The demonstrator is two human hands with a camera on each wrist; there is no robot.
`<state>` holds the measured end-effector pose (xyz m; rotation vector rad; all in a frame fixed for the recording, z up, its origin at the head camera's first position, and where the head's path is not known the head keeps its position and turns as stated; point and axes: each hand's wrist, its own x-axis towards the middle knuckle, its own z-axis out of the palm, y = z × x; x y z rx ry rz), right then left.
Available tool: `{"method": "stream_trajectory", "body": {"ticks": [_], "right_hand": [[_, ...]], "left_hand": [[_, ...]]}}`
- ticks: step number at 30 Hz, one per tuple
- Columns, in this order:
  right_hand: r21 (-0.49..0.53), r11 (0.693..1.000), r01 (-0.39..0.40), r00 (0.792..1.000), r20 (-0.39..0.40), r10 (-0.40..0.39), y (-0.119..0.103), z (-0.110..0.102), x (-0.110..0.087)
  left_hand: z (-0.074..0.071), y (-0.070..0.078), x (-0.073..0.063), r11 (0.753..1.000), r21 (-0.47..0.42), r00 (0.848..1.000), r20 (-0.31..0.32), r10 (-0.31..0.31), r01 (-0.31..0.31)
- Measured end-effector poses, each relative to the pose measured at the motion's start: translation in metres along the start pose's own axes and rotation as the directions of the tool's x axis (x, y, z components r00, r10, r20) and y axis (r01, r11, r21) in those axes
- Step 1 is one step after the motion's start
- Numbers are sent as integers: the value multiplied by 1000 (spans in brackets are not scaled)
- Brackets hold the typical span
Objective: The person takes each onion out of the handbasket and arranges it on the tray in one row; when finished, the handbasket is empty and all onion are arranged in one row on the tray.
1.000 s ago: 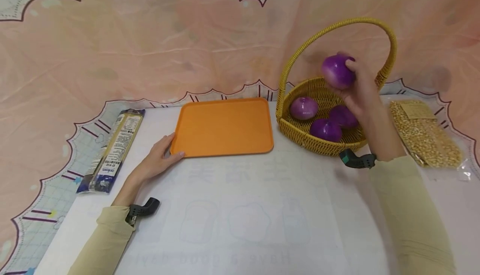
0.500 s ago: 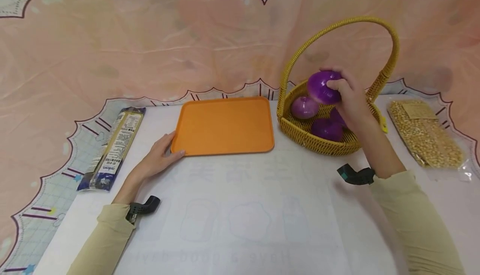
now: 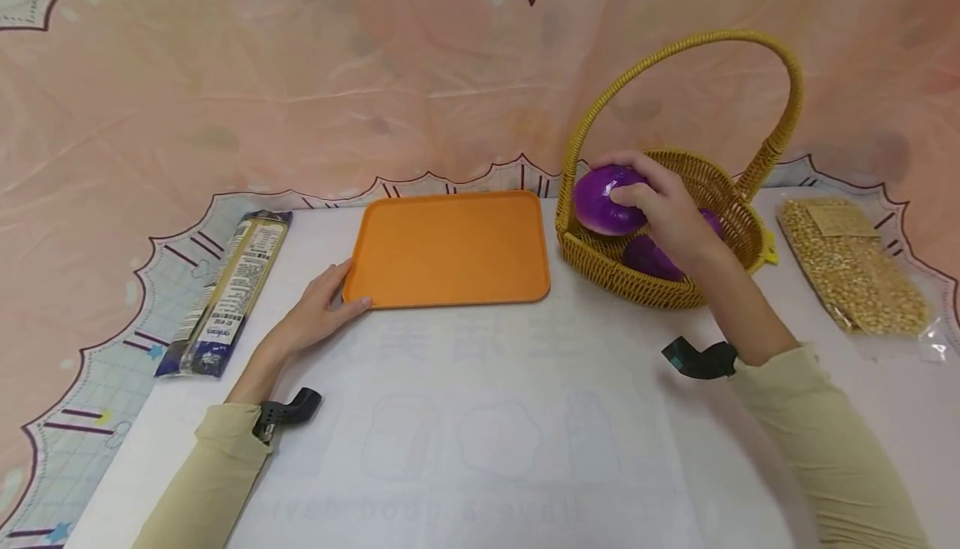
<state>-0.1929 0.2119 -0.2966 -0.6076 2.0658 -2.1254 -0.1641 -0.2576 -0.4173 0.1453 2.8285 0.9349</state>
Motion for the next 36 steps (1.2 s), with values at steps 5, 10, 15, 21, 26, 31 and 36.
{"method": "stream_trajectory", "body": {"ticks": [5, 10, 15, 21, 26, 31, 36], "right_hand": [[-106, 987, -120, 992, 15, 122, -9, 12, -1], [-410, 886, -216, 958, 89, 274, -15, 19, 1], [-576, 799, -171, 919, 199, 340, -17, 25, 5], [-583, 802, -127, 911, 252, 327, -16, 32, 10], [-593, 794, -134, 912, 240, 334, -15, 33, 15], [-621, 774, -121, 914, 235, 331, -14, 37, 23], [-614, 783, -97, 890, 299, 345, -8, 47, 35]], "left_hand": [[-1, 0, 0, 1000, 0, 1000, 3, -2, 2], [-2, 2, 0, 1000, 2, 1000, 5, -2, 2], [-2, 2, 1, 1000, 0, 1000, 4, 1, -1], [-2, 2, 1, 1000, 3, 1000, -1, 7, -7], [-2, 1, 1, 1000, 5, 1000, -2, 6, -6], [-2, -1, 1, 1000, 4, 1000, 1, 6, -6], [-1, -1, 0, 1000, 2, 1000, -1, 12, -12]]}}
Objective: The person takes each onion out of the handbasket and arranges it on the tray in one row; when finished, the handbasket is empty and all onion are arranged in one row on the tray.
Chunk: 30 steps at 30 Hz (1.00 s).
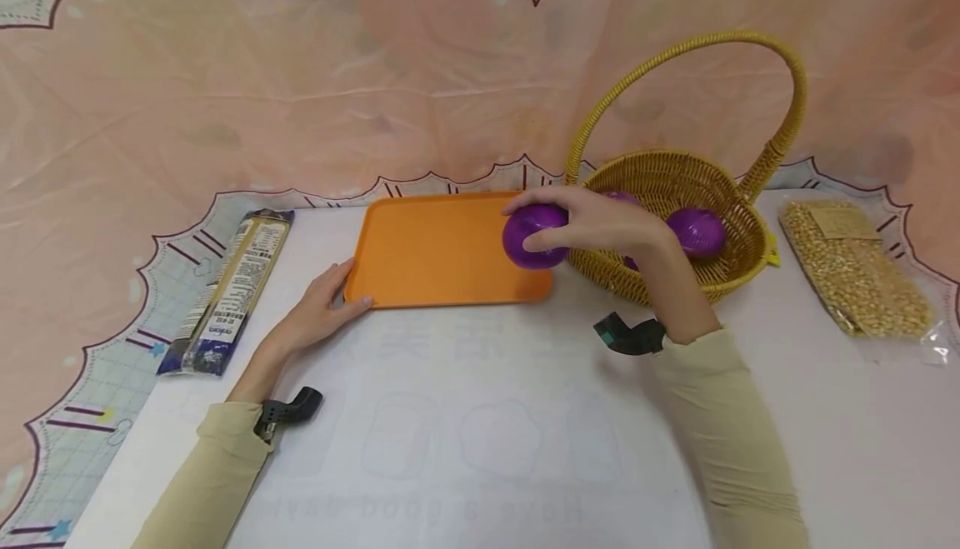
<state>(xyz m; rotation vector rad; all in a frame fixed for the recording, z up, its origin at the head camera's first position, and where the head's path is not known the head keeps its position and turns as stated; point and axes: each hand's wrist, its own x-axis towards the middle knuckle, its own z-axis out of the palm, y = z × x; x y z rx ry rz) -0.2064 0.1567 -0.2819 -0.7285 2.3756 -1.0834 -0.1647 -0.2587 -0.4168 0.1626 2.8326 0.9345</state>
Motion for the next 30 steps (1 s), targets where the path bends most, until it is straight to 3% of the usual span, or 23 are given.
{"method": "stream_trajectory", "body": {"ticks": [6, 11, 15, 21, 26, 30], "right_hand": [[87, 995, 51, 998, 36, -54, -3, 9, 20], [206, 975, 85, 996, -3, -86, -8, 15, 34], [229, 966, 123, 991, -72, -109, -11, 20, 46], [251, 964, 89, 991, -121, -60, -12, 36, 70], [351, 931, 99, 985, -169, -41, -9, 49, 88], [375, 924, 76, 986, -166, -13, -8, 57, 99]], "left_hand": [[0, 1, 0, 1000, 1, 1000, 2, 13, -13], [0, 1, 0, 1000, -2, 1000, 0, 11, -11], [1, 0, 0, 1000, -1, 1000, -3, 7, -7], [1, -1, 1, 1000, 2, 1000, -5, -2, 2], [0, -2, 1, 1000, -3, 1000, -3, 0, 0], [0, -2, 0, 1000, -1, 1000, 1, -1, 1]]}}
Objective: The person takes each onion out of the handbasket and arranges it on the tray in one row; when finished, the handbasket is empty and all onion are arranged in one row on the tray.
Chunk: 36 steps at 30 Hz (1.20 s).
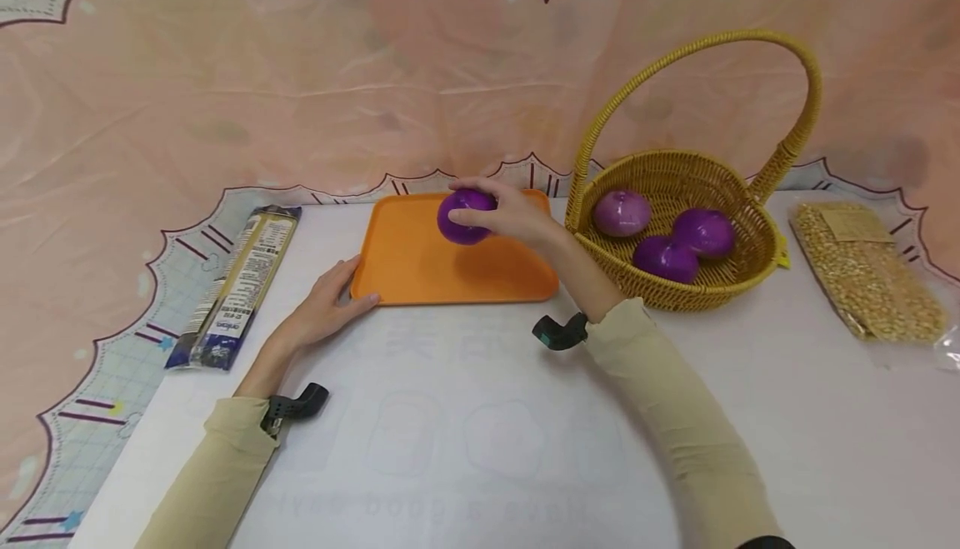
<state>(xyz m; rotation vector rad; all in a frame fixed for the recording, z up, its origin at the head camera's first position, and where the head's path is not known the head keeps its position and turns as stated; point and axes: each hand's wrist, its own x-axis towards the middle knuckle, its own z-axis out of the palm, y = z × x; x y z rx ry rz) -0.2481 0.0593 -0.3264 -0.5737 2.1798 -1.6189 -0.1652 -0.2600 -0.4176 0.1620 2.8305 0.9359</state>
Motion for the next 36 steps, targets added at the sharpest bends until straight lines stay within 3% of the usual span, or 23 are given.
{"method": "stream_trajectory", "body": {"ticks": [5, 19, 29, 36], "right_hand": [[20, 999, -47, 999, -10, 47, 3, 10, 16], [-28, 999, 18, 992, -128, -22, 1, 48, 58], [31, 996, -86, 969, -228, 90, 4, 71, 87], [-68, 994, -90, 960, -272, 68, 7, 90, 112]], "left_hand": [[1, 0, 0, 1000, 3, 1000, 1, -2, 2], [2, 1, 1, 1000, -10, 1000, -7, -4, 4], [1, 0, 0, 1000, -3, 1000, 2, -12, 12], [-1, 1, 0, 1000, -5, 1000, 3, -6, 6]]}}
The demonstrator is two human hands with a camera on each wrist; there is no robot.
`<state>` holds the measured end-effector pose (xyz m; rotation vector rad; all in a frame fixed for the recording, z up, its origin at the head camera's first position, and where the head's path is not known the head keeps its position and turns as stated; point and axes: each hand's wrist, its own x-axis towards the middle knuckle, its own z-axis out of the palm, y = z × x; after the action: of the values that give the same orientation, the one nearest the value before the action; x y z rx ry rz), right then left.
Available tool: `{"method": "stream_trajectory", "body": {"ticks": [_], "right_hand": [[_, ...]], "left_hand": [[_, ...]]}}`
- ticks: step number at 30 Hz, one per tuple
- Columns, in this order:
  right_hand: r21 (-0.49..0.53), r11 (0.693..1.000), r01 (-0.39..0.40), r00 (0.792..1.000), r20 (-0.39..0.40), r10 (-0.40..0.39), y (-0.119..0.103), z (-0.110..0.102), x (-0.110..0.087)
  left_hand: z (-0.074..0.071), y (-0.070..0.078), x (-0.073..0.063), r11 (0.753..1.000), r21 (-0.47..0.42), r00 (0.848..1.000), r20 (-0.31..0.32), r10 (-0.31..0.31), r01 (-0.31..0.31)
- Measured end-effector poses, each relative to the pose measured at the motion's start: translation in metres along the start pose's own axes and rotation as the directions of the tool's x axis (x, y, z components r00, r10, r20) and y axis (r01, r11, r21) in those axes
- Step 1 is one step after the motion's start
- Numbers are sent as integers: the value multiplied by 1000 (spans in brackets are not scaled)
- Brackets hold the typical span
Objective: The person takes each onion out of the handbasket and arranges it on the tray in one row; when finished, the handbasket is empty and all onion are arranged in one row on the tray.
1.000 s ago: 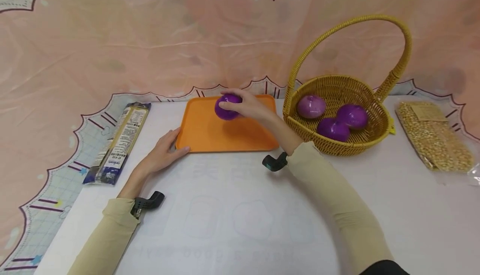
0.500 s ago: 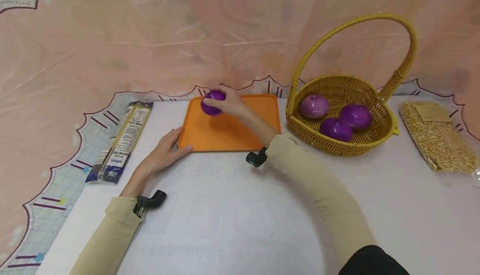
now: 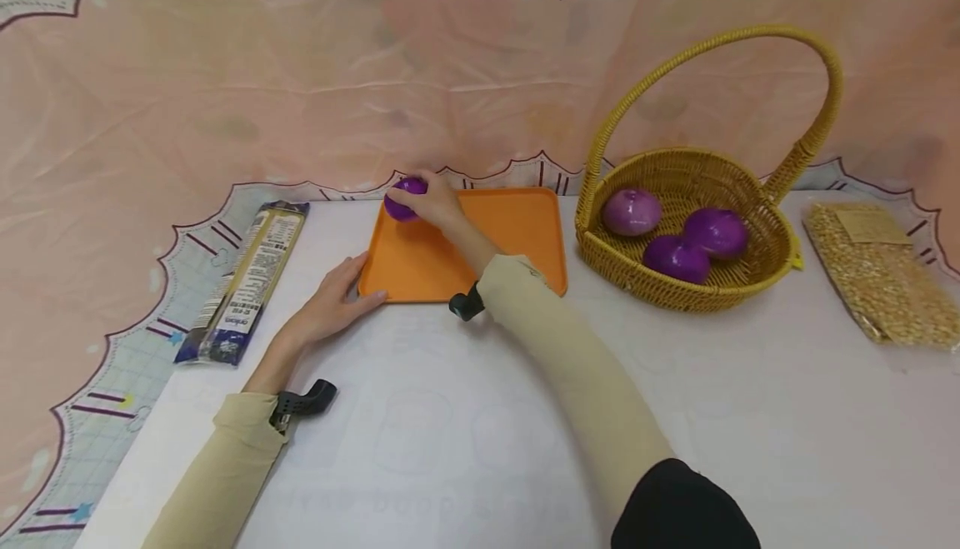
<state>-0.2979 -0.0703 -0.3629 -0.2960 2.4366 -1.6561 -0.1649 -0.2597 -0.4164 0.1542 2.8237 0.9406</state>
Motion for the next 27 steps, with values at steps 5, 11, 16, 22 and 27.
{"method": "stream_trajectory", "body": {"ticks": [5, 11, 16, 22, 27], "right_hand": [[-18, 999, 37, 999, -24, -37, 0, 12, 10], [-53, 998, 39, 999, -30, -41, 0, 22, 17], [-89, 995, 34, 998, -41, -38, 1, 29, 19], [-124, 992, 24, 998, -48, -30, 1, 34, 18], [-140, 990, 21, 998, -54, -29, 2, 35, 17]], "left_hand": [[1, -1, 2, 1000, 3, 1000, 3, -2, 2], [2, -1, 2, 1000, 2, 1000, -7, 2, -2], [1, 0, 1, 1000, 5, 1000, -10, 8, -8], [2, 0, 1, 1000, -9, 1000, -4, -5, 5], [2, 0, 0, 1000, -1, 1000, -4, -3, 3]]}}
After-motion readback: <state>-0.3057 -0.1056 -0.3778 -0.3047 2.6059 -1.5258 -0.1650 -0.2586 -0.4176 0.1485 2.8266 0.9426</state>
